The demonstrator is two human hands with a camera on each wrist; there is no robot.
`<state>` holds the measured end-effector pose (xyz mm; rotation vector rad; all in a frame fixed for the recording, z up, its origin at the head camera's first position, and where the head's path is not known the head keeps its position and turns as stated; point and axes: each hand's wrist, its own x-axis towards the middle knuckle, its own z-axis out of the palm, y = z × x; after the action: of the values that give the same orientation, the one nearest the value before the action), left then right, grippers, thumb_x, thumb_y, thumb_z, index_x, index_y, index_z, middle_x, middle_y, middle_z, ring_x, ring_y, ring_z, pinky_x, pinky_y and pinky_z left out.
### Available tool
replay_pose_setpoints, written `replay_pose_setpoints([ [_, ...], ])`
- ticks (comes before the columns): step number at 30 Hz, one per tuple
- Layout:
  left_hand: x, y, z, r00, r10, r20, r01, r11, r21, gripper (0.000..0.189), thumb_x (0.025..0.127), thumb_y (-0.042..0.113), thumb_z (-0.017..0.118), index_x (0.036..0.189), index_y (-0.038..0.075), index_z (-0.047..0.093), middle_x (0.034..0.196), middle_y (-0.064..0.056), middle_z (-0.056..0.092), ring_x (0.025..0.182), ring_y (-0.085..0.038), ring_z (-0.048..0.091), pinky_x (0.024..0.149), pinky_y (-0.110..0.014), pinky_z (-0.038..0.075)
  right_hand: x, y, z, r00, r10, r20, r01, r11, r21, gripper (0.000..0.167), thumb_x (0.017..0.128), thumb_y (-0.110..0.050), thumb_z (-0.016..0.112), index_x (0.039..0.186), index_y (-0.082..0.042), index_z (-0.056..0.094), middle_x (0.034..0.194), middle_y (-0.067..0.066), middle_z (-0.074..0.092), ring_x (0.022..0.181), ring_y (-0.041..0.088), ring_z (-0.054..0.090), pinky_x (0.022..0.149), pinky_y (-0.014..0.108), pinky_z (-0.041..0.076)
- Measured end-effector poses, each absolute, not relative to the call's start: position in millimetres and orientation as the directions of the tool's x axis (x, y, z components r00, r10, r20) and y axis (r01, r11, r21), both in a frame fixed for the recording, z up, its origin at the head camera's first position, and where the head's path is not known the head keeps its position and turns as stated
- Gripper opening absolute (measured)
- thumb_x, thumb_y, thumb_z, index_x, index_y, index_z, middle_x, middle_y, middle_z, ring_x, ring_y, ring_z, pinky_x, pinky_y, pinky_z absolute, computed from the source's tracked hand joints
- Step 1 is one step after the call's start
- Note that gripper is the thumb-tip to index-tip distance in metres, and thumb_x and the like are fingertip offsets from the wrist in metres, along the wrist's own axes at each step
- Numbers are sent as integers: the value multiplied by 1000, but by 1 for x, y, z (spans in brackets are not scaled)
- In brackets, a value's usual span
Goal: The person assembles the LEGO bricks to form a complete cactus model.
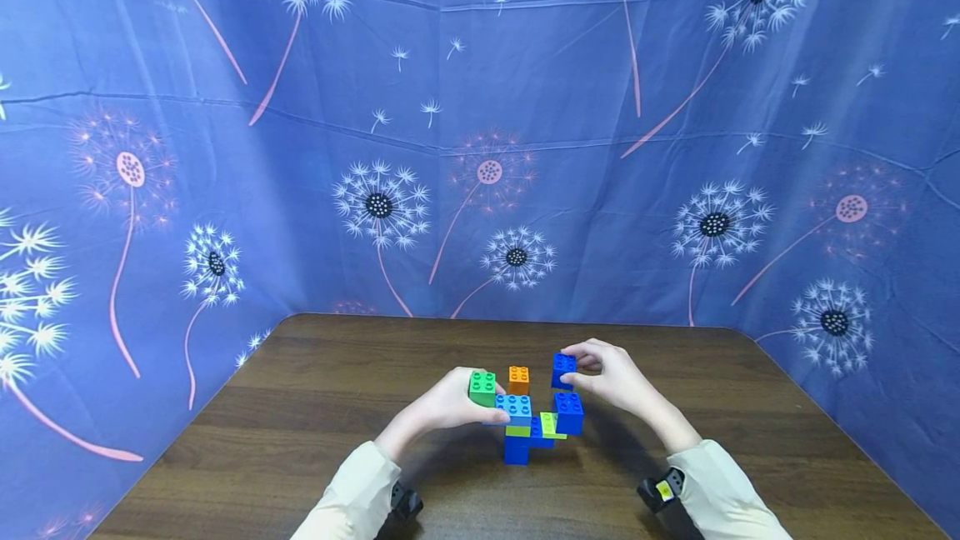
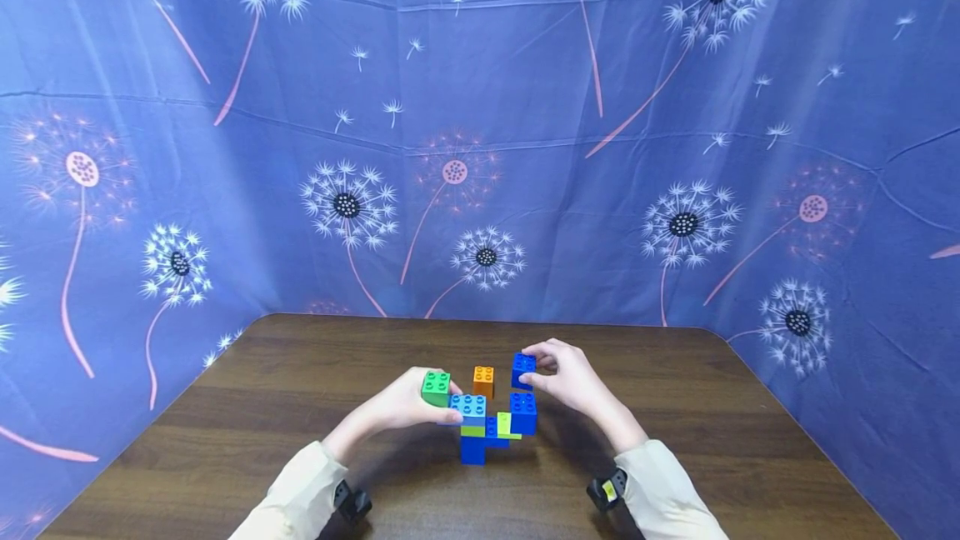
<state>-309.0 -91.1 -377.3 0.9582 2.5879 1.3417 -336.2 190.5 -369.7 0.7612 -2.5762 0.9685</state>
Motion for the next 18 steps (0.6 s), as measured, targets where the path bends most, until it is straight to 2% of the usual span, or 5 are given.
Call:
replay_pose_setpoints([
  [7,-311,-91,-380,-802,557,217,496,417,762,30,76,26,77,97,6,68,74,5,64,60,-1,51,56,-20,46,-335,189,-364,-813,-373,448,-575,642,-508,39,79,-26,75,111,-6,66,102,6,67,89,21,66,79,40,53],
  [18,-311,-92,-381,-808,545,223,488,409,771,31,75,26,78,96,6,68,74,5,64,61,-2,52,57,-21,47,-325,181,-354,-817,-359,451,-571,607,-552,41,79,-28,75,111,-3,65,103,9,68,90,23,67,80,40,54],
])
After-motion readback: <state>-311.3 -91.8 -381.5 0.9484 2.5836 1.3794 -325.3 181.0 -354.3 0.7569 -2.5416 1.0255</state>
